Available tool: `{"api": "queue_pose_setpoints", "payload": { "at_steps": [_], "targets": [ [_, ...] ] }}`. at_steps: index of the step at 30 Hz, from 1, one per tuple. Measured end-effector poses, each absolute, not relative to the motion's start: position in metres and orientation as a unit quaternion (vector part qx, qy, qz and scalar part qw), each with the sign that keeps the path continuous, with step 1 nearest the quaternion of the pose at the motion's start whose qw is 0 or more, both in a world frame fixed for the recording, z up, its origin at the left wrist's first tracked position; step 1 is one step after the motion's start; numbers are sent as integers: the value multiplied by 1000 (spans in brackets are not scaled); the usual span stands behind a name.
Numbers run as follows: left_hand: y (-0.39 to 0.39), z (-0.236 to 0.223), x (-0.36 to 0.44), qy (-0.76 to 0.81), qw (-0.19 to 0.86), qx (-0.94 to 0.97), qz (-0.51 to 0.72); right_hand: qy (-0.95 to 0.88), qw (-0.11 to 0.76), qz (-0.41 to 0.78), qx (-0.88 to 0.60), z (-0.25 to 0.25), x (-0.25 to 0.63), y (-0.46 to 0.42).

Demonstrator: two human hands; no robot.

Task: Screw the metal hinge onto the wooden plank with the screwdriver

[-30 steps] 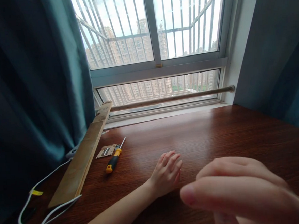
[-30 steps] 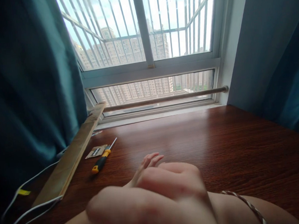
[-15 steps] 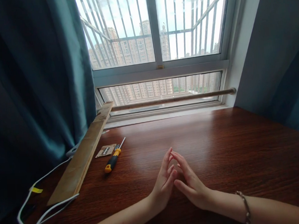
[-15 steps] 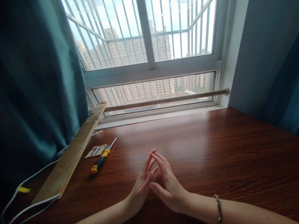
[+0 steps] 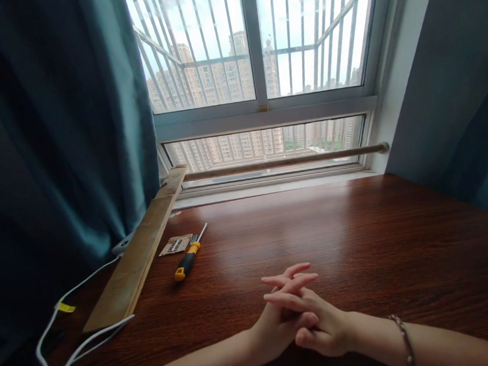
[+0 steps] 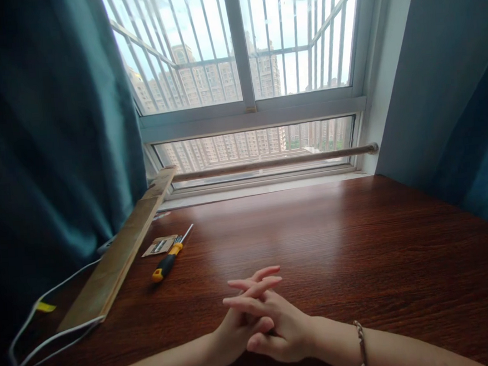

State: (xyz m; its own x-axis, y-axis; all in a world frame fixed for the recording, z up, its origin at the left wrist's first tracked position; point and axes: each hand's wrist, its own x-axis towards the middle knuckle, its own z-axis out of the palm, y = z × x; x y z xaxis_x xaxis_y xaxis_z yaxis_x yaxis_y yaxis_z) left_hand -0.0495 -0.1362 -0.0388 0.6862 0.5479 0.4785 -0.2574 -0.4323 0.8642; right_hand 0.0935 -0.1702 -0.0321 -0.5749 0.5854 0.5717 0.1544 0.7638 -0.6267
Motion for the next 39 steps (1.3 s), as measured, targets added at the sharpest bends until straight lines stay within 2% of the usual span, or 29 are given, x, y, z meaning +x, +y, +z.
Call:
{"api": "queue_pose_setpoints", "payload": {
  "at_steps": [4,9,17,39],
  "targets": [
    [-134,-33,-54,46,429,829,356,-888,370,211,-175,-32,94,-168],
    [-134,-30,-53,14,370,857,358,-899,370,161,-171,-30,95,-167],
    [-136,-26,-57,66,430,843,317,-914,312,137,-219,-28,98,-168],
    [-135,-26,-56,126,460,830,290,-911,318,126,-230,-33,98,-168]
  ]
}}
